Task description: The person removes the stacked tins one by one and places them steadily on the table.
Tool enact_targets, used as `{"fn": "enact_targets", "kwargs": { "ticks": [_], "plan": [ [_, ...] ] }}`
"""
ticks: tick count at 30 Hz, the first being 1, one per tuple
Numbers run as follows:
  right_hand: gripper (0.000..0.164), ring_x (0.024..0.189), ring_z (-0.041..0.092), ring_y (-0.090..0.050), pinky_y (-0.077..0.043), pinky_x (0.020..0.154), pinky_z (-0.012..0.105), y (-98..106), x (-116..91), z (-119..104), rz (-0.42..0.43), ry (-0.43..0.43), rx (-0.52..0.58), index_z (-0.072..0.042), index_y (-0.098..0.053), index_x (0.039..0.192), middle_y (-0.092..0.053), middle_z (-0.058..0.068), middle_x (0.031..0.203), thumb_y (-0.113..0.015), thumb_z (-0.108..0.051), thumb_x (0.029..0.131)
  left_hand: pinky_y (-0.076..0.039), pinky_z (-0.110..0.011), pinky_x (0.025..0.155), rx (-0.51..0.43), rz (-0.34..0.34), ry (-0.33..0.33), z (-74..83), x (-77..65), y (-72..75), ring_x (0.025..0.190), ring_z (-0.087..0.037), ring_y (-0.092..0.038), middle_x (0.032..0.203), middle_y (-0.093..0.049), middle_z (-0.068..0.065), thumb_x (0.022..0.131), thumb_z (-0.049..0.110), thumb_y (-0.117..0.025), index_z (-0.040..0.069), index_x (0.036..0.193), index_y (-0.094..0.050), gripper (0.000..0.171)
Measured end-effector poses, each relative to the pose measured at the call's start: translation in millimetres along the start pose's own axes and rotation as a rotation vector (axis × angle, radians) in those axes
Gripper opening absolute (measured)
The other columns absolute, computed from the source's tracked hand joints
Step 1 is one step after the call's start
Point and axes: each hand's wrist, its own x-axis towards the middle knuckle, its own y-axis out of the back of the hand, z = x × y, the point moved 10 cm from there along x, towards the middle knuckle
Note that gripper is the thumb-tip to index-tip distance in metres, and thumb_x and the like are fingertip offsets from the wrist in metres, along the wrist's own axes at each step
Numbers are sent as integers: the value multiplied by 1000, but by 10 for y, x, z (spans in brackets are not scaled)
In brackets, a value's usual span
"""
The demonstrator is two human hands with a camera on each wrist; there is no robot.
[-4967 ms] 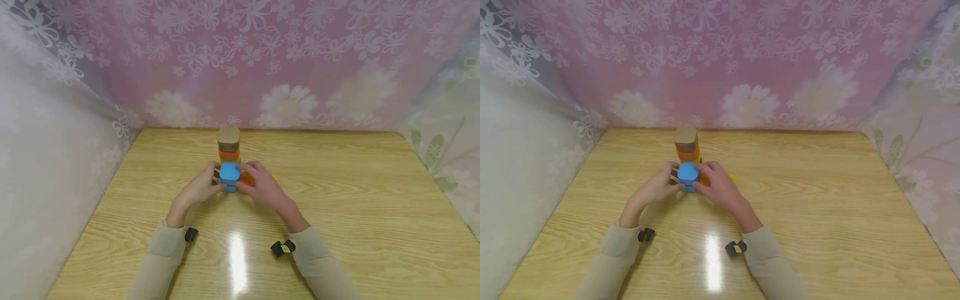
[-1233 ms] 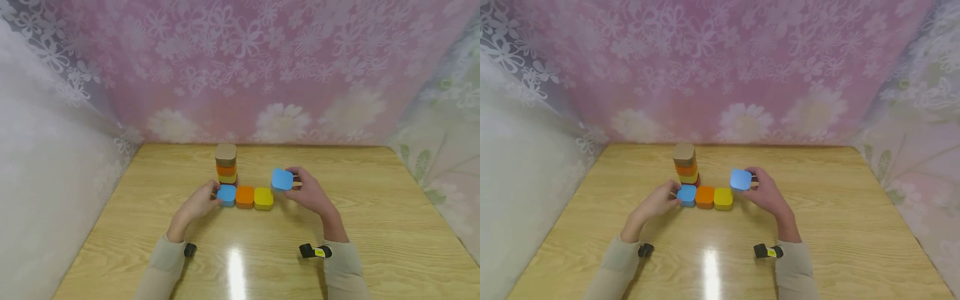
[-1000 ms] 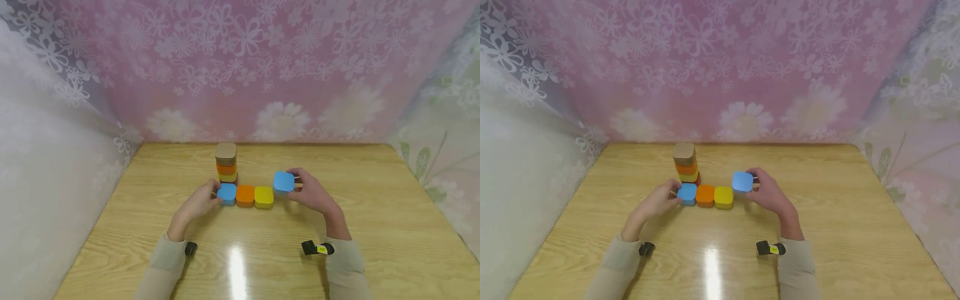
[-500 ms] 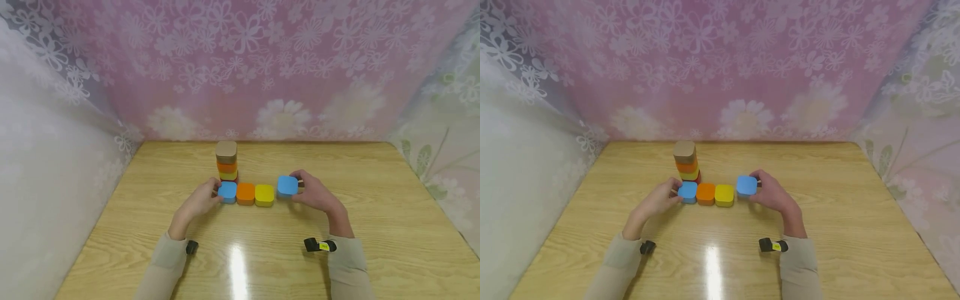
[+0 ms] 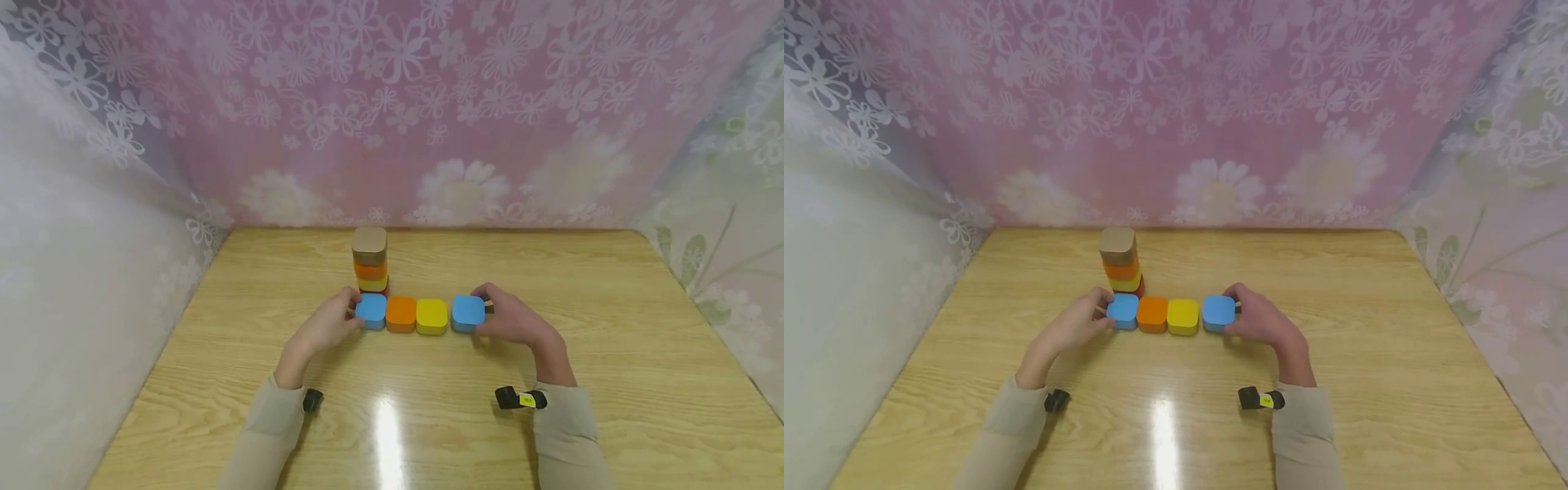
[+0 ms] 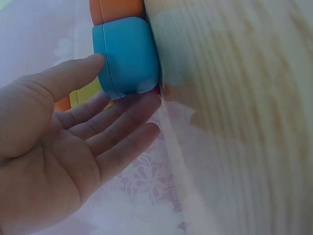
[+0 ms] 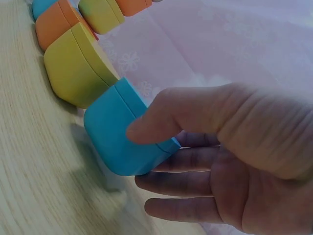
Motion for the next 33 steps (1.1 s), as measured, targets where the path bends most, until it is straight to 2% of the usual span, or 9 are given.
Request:
{"fn": "enact_targets", "kwargs": {
  "ticks": [10,16,23,33],
  "plan": [
    [58,130,46,-47,-45,104,56,-54,44,55,-31,-12,12,0,-47,131,-52,22,137,-75,-7,81,-56,-38,91,-6,-9,-2,2,15,4,110,-27,-63,124,-62,-16,96,11,-67,1,128,-51,38],
    [60,127,44,-51,-45,103,56,-95,58,27,-44,-5,20,1,-47,132,-52,24,137,-76,-6,80,-56,-39,91,-6,-22,4,-12,10,-5,110,-28,-63,125,-61,-16,96,12,-66,1,129,-50,38],
    [60,126,42,-50,-41,106,58,-93,68,12,-35,5,-35,0,-49,131,-55,23,134,-77,-8,79,-56,-40,92,-7,-23,-1,-12,21,2,110,-29,-63,125,-61,-17,97,11,-66,-1,129,-50,38],
    [59,127,42,-50,-42,105,58,-110,80,3,-30,20,-20,-1,-51,131,-56,20,134,-76,-7,78,-56,-39,90,-1,-31,-32,33,9,11,109,-30,-64,123,-61,-19,96,9,-66,-2,128,-49,37]
  ]
}}
